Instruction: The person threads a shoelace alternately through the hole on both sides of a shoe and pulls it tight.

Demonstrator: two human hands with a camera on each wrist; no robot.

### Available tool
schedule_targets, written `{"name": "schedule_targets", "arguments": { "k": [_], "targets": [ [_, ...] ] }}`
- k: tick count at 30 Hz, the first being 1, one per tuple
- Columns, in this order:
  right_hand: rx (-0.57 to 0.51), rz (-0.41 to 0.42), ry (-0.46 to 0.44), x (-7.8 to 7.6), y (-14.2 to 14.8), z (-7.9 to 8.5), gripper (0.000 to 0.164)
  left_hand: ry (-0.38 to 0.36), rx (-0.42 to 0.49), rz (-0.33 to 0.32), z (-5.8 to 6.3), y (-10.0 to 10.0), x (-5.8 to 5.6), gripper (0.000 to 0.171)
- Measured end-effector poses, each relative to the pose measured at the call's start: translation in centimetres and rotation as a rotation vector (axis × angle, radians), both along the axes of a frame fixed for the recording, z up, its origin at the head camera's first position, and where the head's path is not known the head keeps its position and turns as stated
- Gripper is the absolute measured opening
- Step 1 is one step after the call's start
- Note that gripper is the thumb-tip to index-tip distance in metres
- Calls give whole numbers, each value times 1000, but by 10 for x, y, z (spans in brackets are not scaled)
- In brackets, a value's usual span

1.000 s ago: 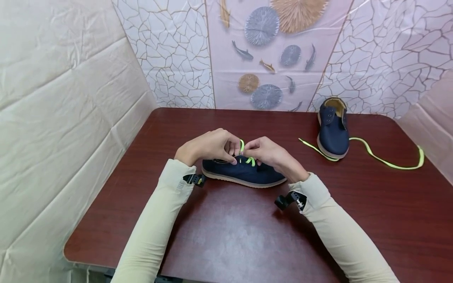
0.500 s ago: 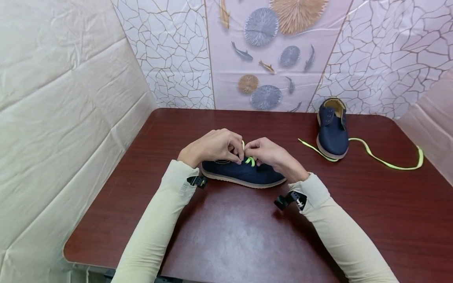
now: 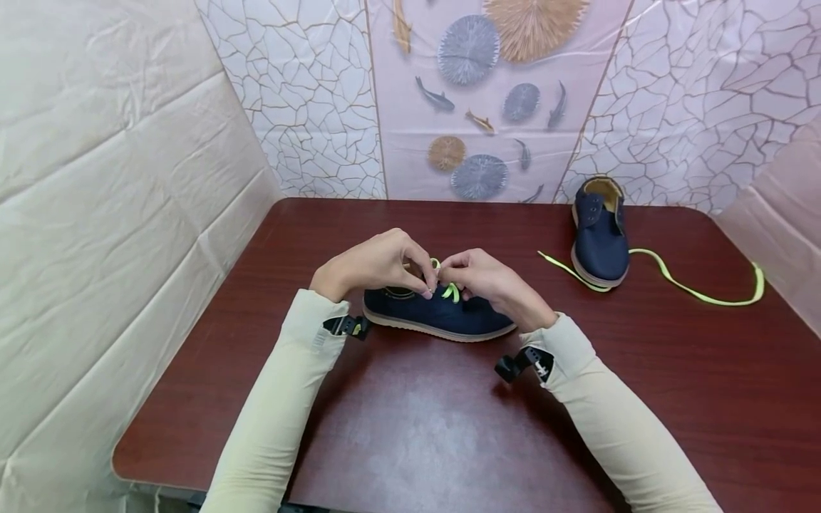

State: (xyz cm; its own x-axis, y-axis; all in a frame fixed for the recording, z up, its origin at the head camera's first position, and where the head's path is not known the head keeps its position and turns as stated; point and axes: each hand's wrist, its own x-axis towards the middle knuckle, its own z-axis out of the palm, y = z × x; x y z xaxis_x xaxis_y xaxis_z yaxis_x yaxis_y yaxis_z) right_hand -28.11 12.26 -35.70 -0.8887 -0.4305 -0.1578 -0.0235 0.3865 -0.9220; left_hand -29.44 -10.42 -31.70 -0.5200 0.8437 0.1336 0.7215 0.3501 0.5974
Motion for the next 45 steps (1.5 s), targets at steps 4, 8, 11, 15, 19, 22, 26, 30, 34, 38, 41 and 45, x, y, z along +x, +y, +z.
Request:
{"name": "schedule_targets", "arguments": {
  "k": [4, 8, 11, 15, 19, 22, 26, 30, 34, 38, 41, 45],
  "targets": [
    [-2, -5, -7, -1, -1, 0, 23, -74, 71, -19, 7, -6, 4, 5],
    [-7, -17, -22, -1, 0, 1, 27, -84, 121, -23, 16, -12, 10, 4],
    [-7, -26, -27, -1, 0, 1, 27, -97, 183, -29, 25, -18, 16, 4],
    [-8, -43, -24, -3, -1, 1, 23, -91, 272, -39, 35, -26, 23, 7],
    [-32, -74, -29, -4, 1, 0, 24, -62, 307, -40, 40, -31, 26, 9],
    [-41, -90, -15, -6, 5, 3, 28, -53, 317, -32, 39, -32, 26, 8],
    [-1, -100, 42, -6, 12, 9, 27, -38, 338, -29, 39, -32, 27, 9],
    [76, -113, 77, -6, 17, 15, 25, -29, 361, -45, 40, -32, 27, 11],
    [160, -63, 103, -6, 20, 17, 28, 27, 398, -32, 41, -32, 28, 14],
    [316, 253, 136, -7, 27, 16, 44, 98, 427, 31, 40, -33, 27, 16],
    [497, 483, 124, -1, 28, 16, 84, 124, 427, 56, 40, -34, 26, 16],
    [730, 518, 133, 14, 13, 13, 122, 25, 378, 26, 43, -36, 28, 15]
  ]
}}
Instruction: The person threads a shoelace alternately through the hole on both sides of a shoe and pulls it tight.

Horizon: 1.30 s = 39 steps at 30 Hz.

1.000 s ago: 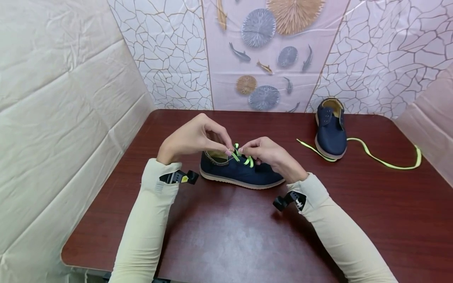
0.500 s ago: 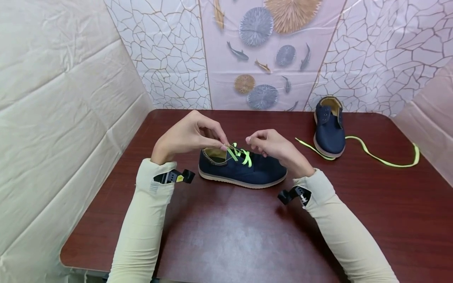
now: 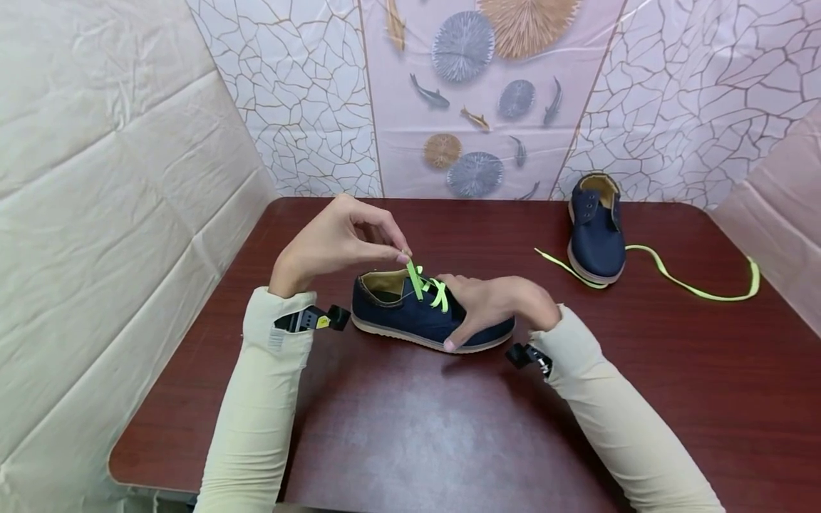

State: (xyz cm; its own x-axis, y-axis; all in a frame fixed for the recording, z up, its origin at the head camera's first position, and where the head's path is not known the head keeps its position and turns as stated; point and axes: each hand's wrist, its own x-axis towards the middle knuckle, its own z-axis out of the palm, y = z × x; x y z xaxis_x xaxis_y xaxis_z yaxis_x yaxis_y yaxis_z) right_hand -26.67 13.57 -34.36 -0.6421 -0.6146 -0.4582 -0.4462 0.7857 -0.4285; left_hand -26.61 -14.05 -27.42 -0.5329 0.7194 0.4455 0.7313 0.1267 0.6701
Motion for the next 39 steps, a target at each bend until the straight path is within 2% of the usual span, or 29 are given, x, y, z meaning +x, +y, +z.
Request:
{"name": "schedule_targets", "arguments": {
  "k": [4, 6, 9, 14, 17, 20, 24, 27, 31, 33, 35, 37, 39],
  "targets": [
    [96, -52, 113, 8, -14, -5, 123, -211, -147, -117, 4, -5, 4, 11],
    [128, -76, 135, 8, -16, -7, 120, -304, -245, -172, 4, -6, 4, 9],
    [157, -94, 149, 5, -15, -9, 113, -383, -364, -225, -1, -3, 1, 8],
    [161, -117, 162, -1, -6, -9, 116, -483, -479, -270, -14, 4, -5, 8],
    [168, -119, 164, -6, 1, -9, 117, -532, -579, -259, -25, 9, -10, 11],
    [178, -123, 151, -10, 6, -9, 114, -570, -683, -212, -35, 15, -14, 14],
    [194, -148, 132, -12, 10, -8, 114, -590, -767, -144, -38, 21, -16, 11],
    [202, -154, 148, -12, 11, -8, 114, -572, -759, -135, -36, 19, -16, 8],
    [227, -139, 179, -8, 12, -8, 111, -510, -604, -114, -37, 10, -24, 22],
    [246, -129, 187, -7, 13, -9, 112, -454, -510, -64, -38, 4, -29, 29],
    [265, -139, 179, -6, 14, -10, 113, -393, -451, 11, -41, -1, -34, 36],
    [289, -158, 172, -6, 15, -11, 113, -349, -452, 79, -43, -5, -36, 49],
    [312, -176, 162, -6, 17, -11, 111, -379, -493, 114, -46, -9, -37, 66]
  ]
}}
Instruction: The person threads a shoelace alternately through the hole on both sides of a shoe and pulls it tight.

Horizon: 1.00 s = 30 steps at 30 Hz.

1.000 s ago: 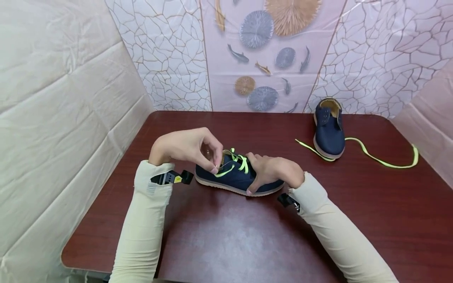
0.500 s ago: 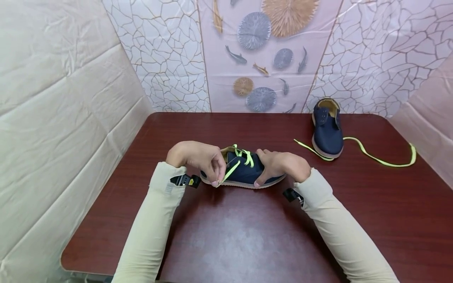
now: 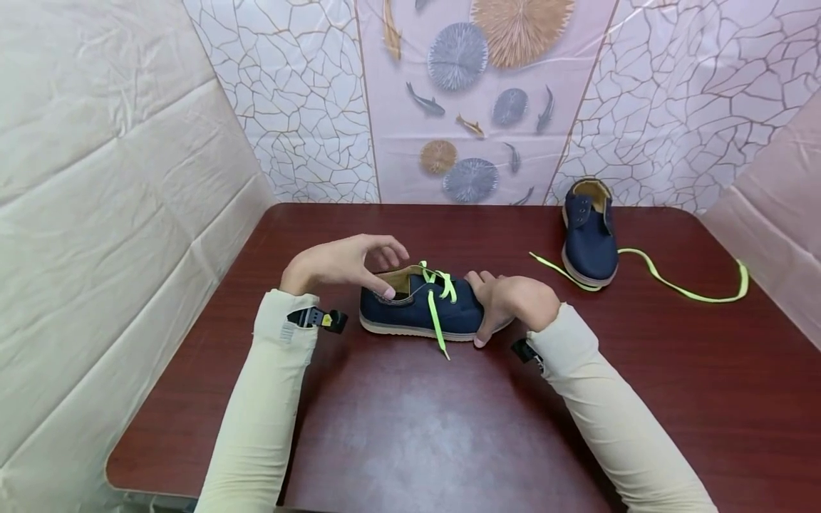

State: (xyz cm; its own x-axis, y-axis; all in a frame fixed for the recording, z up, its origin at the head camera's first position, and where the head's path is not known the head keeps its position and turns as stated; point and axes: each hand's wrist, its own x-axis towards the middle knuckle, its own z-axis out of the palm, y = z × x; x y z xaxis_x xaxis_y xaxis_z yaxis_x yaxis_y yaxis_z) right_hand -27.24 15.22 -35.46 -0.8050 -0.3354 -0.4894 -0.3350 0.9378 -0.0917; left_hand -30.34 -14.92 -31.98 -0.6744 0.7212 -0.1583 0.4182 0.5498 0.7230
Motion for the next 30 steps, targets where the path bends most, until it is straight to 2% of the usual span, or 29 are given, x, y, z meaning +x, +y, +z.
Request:
{"name": "schedule_targets", "arguments": {
  "k": [3, 5, 7, 9, 12, 15, 20, 26, 30],
  "targets": [
    [61, -46, -31, -1, 5, 4, 112, -90, -114, 22, -6, -6, -2, 85],
    [77, -74, -63, -1, 10, 7, 116, -153, -179, 33, -11, -11, -3, 92],
    [78, -98, -101, -2, 15, 11, 121, -179, -229, 40, -16, -15, -6, 96],
    [31, -128, -147, -4, 20, 12, 124, -197, -266, 50, -21, -17, -9, 100],
    [-96, -189, -242, -7, 30, 11, 124, -241, -290, 57, -28, -17, -12, 100],
    [-180, -219, -317, -11, 39, 9, 125, -283, -282, 74, -32, -14, -14, 95],
    [-195, -152, -334, -17, 46, 7, 130, -294, -216, 71, -38, -15, -18, 79],
    [-268, -111, -354, -23, 52, 2, 126, -244, -123, 50, -48, -22, -24, 42],
    [-301, -85, -285, -31, 58, -3, 119, -161, -78, 65, -52, -24, -25, 36]
  ]
}}
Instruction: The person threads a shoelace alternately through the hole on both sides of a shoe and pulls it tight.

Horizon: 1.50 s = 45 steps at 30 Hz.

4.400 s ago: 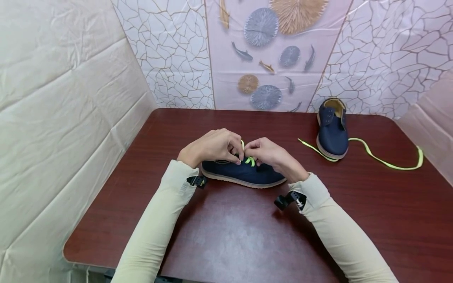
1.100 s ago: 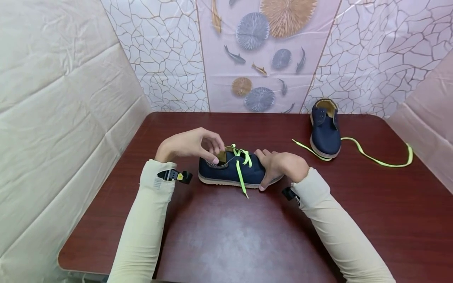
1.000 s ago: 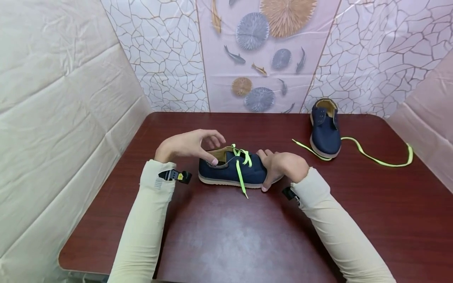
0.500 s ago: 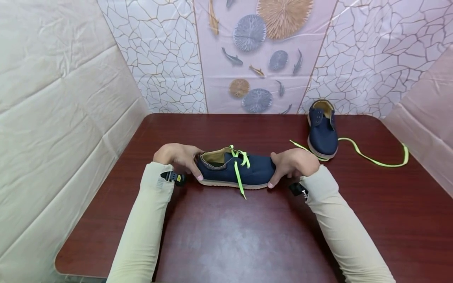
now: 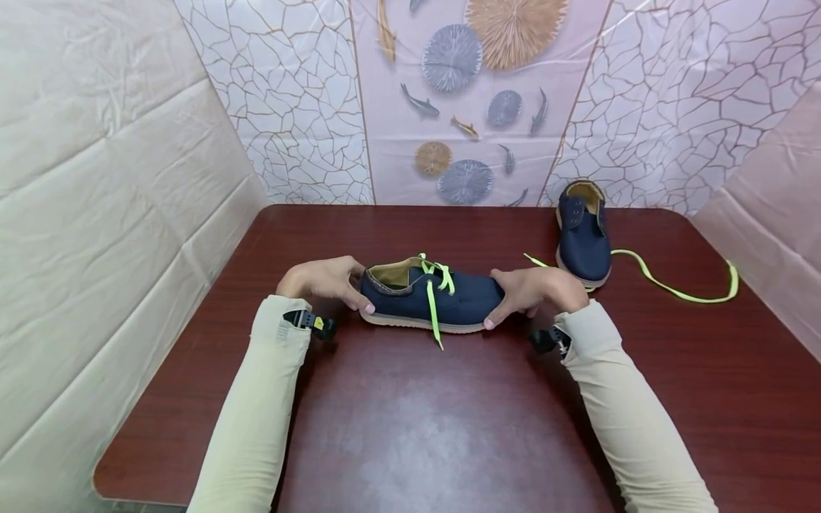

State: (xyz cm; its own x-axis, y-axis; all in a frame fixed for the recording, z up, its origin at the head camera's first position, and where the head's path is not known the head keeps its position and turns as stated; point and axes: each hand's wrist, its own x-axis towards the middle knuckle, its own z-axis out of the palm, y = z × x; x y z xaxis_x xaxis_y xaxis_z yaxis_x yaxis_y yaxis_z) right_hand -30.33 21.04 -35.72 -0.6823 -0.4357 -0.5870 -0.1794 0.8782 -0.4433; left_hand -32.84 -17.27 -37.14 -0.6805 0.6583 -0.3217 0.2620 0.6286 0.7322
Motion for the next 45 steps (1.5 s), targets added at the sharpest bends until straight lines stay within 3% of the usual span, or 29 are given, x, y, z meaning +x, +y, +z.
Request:
{"name": "schedule_targets", "arguments": {
  "k": [7, 13, 18, 26, 31, 40, 45],
  "targets": [
    [-85, -74, 206, -13, 10, -11, 105, 241, 26, 66, -9, 2, -9, 39],
    [-159, -234, 384, -22, 11, -20, 93, 367, 103, 169, -18, 14, -15, 46],
    [-168, -293, 524, -25, 11, -27, 92, 428, 127, 258, -25, 30, -16, 55],
    [-227, -376, 577, -29, 8, -33, 91, 452, 95, 402, -32, 50, -13, 62],
    [-229, -386, 573, -31, 5, -34, 85, 418, 47, 478, -30, 57, -10, 68],
    [-209, -398, 522, -32, 5, -34, 85, 349, 35, 481, -36, 57, -11, 78],
    [-238, -439, 563, -30, 12, -32, 76, 323, 26, 494, -41, 57, -11, 75]
  ]
}}
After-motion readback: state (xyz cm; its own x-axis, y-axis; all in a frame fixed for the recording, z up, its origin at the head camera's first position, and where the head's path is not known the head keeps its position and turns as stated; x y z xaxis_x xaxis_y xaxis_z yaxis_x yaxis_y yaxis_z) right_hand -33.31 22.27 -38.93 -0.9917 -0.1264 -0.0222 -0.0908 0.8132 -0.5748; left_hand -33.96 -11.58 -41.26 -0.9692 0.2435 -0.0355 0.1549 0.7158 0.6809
